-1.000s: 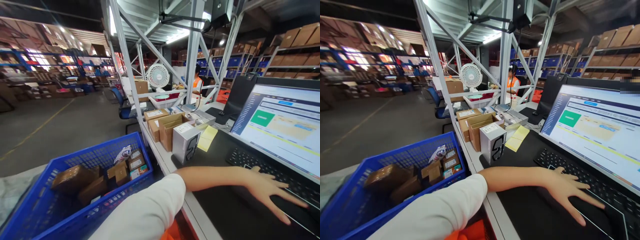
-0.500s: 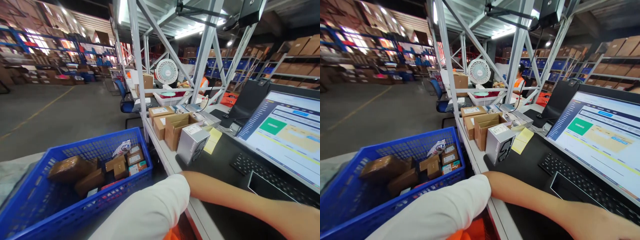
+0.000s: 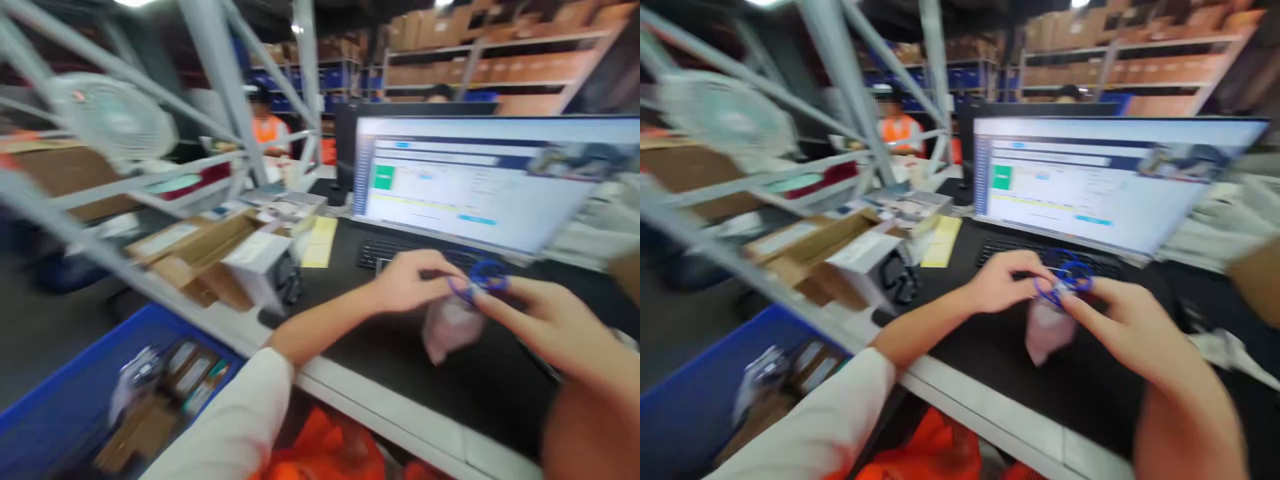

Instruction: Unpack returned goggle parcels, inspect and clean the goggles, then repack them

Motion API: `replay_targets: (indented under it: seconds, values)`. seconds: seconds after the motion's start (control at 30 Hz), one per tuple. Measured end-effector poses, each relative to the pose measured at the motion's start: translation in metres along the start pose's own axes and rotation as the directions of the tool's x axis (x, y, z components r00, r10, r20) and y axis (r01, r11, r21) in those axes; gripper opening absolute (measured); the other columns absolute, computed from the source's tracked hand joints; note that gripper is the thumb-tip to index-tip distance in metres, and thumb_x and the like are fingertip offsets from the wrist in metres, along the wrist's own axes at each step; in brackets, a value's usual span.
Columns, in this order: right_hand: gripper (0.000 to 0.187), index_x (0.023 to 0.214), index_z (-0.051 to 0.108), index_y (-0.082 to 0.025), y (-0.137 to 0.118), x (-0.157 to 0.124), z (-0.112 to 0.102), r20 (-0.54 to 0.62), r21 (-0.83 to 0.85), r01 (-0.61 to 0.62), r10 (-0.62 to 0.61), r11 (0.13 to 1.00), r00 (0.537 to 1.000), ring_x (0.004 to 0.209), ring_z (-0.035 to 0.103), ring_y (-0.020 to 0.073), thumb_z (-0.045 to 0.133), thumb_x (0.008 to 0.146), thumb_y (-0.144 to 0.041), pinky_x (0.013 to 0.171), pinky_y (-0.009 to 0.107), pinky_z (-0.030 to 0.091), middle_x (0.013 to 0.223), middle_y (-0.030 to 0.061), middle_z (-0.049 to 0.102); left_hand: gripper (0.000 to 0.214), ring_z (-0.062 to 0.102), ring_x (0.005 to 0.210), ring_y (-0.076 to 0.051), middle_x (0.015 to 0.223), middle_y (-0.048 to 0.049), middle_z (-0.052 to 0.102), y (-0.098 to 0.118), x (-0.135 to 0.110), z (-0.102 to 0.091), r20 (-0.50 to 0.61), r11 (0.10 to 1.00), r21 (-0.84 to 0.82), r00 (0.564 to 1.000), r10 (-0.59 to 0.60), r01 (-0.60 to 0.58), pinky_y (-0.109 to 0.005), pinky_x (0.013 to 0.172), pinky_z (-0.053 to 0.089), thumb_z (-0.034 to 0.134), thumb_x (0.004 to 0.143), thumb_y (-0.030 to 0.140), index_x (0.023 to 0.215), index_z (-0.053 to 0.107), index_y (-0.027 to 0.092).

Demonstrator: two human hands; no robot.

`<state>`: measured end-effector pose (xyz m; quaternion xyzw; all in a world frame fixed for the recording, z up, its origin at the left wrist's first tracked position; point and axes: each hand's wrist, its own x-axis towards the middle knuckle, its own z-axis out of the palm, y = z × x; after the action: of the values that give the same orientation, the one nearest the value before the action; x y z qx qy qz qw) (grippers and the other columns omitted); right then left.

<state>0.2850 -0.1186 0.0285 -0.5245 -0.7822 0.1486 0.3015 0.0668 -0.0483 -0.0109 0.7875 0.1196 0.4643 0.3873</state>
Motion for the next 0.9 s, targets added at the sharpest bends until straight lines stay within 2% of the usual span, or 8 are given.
replay_targets:
  seconds: [0.07,0.2,0.3,0.43,0.57,0.67,0.77,0.9]
  values:
    - [0.042,0.090,0.080,-0.021,0.005,-0.002,-0.004,0.058,0.054,-0.069,0.066,0.996,0.996,0.084,0.071,0.0272,0.055,0.095,-0.055,0.076,0.035,0.056,0.091,0.0054,0.078,0.033,0.067,0.082,-0.016,0.085,-0.0081,0.073,-0.002,0.005,-0.006,-0.010,1.000,0.015,1.000,0.010,-0.010,-0.029,0.082,0.054,0.071,0.091,0.046,0.091,0.080,0.014]
    - [0.044,0.073,0.072,-0.018,0.012,0.008,-0.008,0.040,0.118,-0.134,0.130,0.984,0.991,0.070,0.064,0.0187,0.052,0.097,-0.048,0.065,0.028,0.046,0.072,0.0031,0.072,0.035,0.065,0.076,-0.014,0.084,-0.0061,0.070,-0.008,0.012,-0.008,0.024,0.999,0.038,1.000,0.004,-0.005,-0.027,0.075,0.052,0.061,0.098,0.044,0.085,0.079,0.017]
    - [0.041,0.068,0.070,-0.018,0.012,0.009,-0.012,0.001,0.175,-0.100,0.101,0.979,0.995,0.063,0.057,0.0152,0.057,0.095,-0.046,0.060,0.026,0.041,0.066,0.0016,0.067,0.039,0.064,0.078,-0.014,0.086,-0.0064,0.070,-0.009,0.010,-0.005,-0.033,0.997,0.078,0.999,-0.004,0.006,-0.028,0.074,0.051,0.060,0.099,0.047,0.080,0.077,0.017]
    - [0.036,0.068,0.073,-0.019,0.012,0.007,-0.021,-0.013,0.362,-0.030,0.037,0.932,0.999,0.067,0.061,0.0155,0.063,0.093,-0.043,0.064,0.026,0.044,0.068,0.0023,0.070,0.043,0.063,0.076,-0.014,0.081,-0.0054,0.068,-0.009,0.010,-0.006,-0.027,0.994,0.092,0.998,-0.061,0.063,-0.028,0.074,0.049,0.056,0.101,0.046,0.074,0.072,0.016]
    - [0.030,0.067,0.075,-0.020,0.014,0.009,-0.017,0.004,0.585,-0.020,0.022,0.811,1.000,0.063,0.063,0.0150,0.071,0.090,-0.039,0.066,0.026,0.048,0.063,0.0025,0.070,0.047,0.061,0.073,-0.014,0.075,-0.0042,0.065,-0.011,0.010,-0.007,0.089,0.994,0.041,0.991,-0.104,0.101,-0.028,0.073,0.048,0.055,0.101,0.049,0.070,0.066,0.016]
    - [0.027,0.071,0.077,-0.020,0.015,0.012,-0.008,-0.014,0.741,-0.044,0.081,0.670,0.997,0.055,0.061,0.0146,0.075,0.088,-0.041,0.060,0.026,0.049,0.058,0.0020,0.068,0.043,0.068,0.089,-0.017,0.112,-0.0095,0.067,-0.018,0.007,-0.004,0.113,0.988,0.009,0.981,-0.155,0.155,-0.031,0.079,0.052,0.065,0.092,0.058,0.108,0.069,0.018]
    - [0.028,0.076,0.078,-0.019,0.015,0.013,-0.003,-0.044,0.830,-0.045,0.144,0.556,0.989,0.052,0.061,0.0149,0.077,0.086,-0.045,0.056,0.027,0.051,0.057,0.0024,0.067,0.070,0.068,0.110,-0.024,0.143,-0.0135,0.054,-0.022,0.005,0.000,0.168,0.972,0.157,0.965,-0.200,0.174,-0.036,0.089,0.053,0.075,0.083,0.059,0.141,0.054,0.026]
    - [0.030,0.086,0.080,-0.017,0.013,0.013,-0.004,-0.094,0.869,-0.019,0.203,0.494,0.975,0.056,0.064,0.0143,0.080,0.085,-0.047,0.056,0.024,0.053,0.061,0.0033,0.069,0.039,0.065,0.111,-0.026,0.116,-0.0107,0.068,-0.018,0.007,0.002,0.277,0.934,0.352,0.947,-0.162,0.057,-0.041,0.101,0.051,0.075,0.086,0.050,0.111,0.072,0.020]
